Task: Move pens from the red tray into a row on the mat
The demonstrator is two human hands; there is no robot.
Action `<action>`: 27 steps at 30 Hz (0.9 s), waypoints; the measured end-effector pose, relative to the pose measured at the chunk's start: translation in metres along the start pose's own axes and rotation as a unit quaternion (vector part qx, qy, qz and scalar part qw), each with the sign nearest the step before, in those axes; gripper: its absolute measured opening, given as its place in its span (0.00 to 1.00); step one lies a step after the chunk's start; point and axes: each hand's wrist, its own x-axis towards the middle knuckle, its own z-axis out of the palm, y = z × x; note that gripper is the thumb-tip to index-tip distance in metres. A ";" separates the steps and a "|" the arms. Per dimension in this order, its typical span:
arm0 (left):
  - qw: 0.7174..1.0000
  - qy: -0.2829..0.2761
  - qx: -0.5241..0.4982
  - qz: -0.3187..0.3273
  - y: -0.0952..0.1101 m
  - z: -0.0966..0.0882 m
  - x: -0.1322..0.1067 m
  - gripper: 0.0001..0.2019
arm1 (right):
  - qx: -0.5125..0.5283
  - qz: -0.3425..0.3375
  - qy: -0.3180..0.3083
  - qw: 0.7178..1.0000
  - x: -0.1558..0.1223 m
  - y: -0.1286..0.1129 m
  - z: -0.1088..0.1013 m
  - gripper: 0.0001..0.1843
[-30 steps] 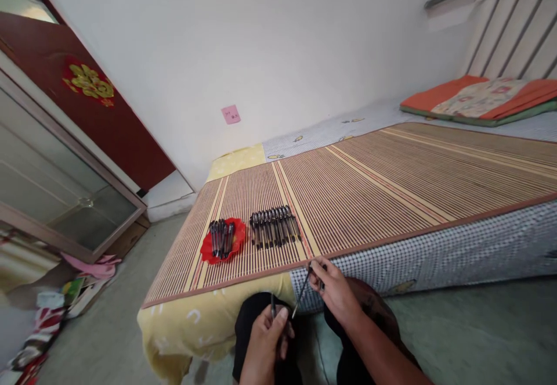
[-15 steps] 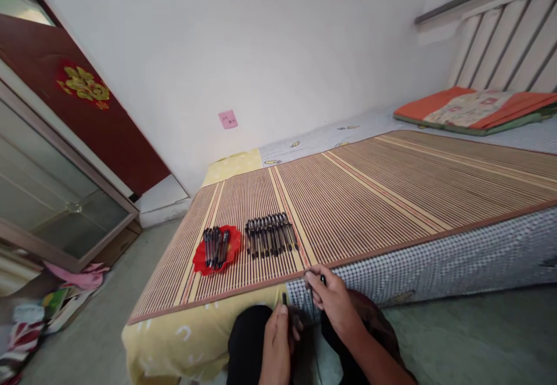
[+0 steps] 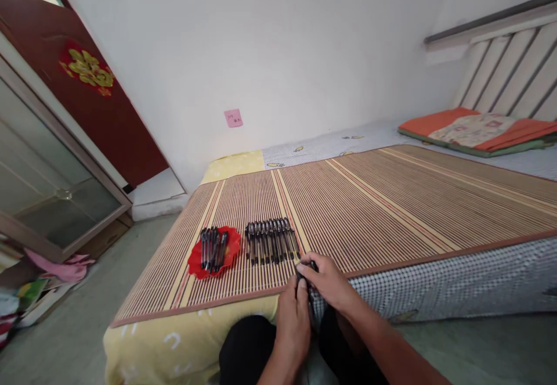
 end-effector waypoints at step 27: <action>0.987 -0.132 0.064 -0.065 -0.077 0.007 -0.012 0.22 | -0.252 0.118 0.071 0.958 0.180 0.075 -0.002 0.15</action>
